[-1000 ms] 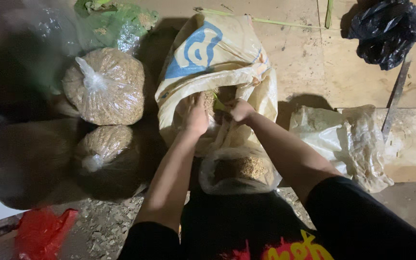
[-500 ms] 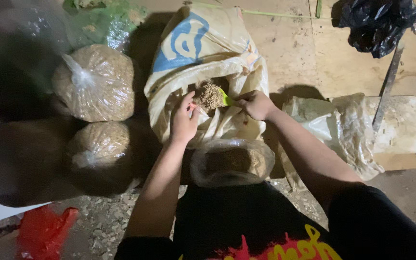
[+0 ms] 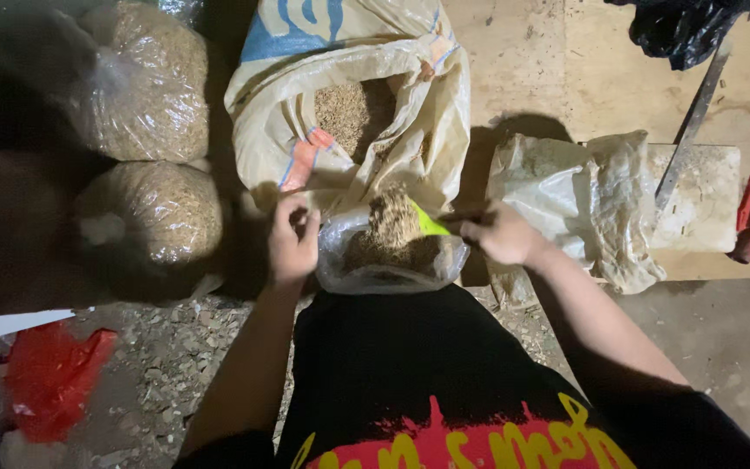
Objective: The person scoops grain from a large sack into a small plastic bag using a green scoop. They repeatedly fill the bag and adjust its position on the table.
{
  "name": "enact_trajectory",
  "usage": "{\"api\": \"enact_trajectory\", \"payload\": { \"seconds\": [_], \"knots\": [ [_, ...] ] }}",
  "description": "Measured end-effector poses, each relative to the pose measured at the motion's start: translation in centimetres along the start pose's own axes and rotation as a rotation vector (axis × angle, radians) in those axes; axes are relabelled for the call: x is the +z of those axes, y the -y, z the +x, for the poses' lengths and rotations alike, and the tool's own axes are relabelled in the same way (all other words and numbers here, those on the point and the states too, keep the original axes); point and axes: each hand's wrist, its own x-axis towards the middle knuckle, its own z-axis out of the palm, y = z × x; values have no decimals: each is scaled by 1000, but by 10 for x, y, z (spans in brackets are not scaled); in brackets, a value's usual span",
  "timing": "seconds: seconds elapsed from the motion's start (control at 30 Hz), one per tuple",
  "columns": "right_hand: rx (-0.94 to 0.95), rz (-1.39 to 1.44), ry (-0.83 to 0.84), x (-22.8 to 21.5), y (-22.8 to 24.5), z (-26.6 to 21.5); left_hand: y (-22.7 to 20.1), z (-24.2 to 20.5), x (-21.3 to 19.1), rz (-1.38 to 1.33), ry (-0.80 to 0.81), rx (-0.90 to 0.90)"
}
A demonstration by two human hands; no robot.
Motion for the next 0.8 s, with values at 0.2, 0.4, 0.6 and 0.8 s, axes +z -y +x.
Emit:
{"api": "enact_trajectory", "payload": {
  "seconds": [0.2,0.4,0.6,0.8],
  "knots": [
    [-10,-399,32,33,-6,-11,74,-41,9,219,184,25],
    [-249,-809,-127,25,-13,-14,68,-38,7,539,258,210],
    [-232,-476,-330,-10,11,-10,2,-12,-8,163,269,-150],
    [6,-626,-321,-20,39,82,3,33,10,-85,293,-89]
  ]
}}
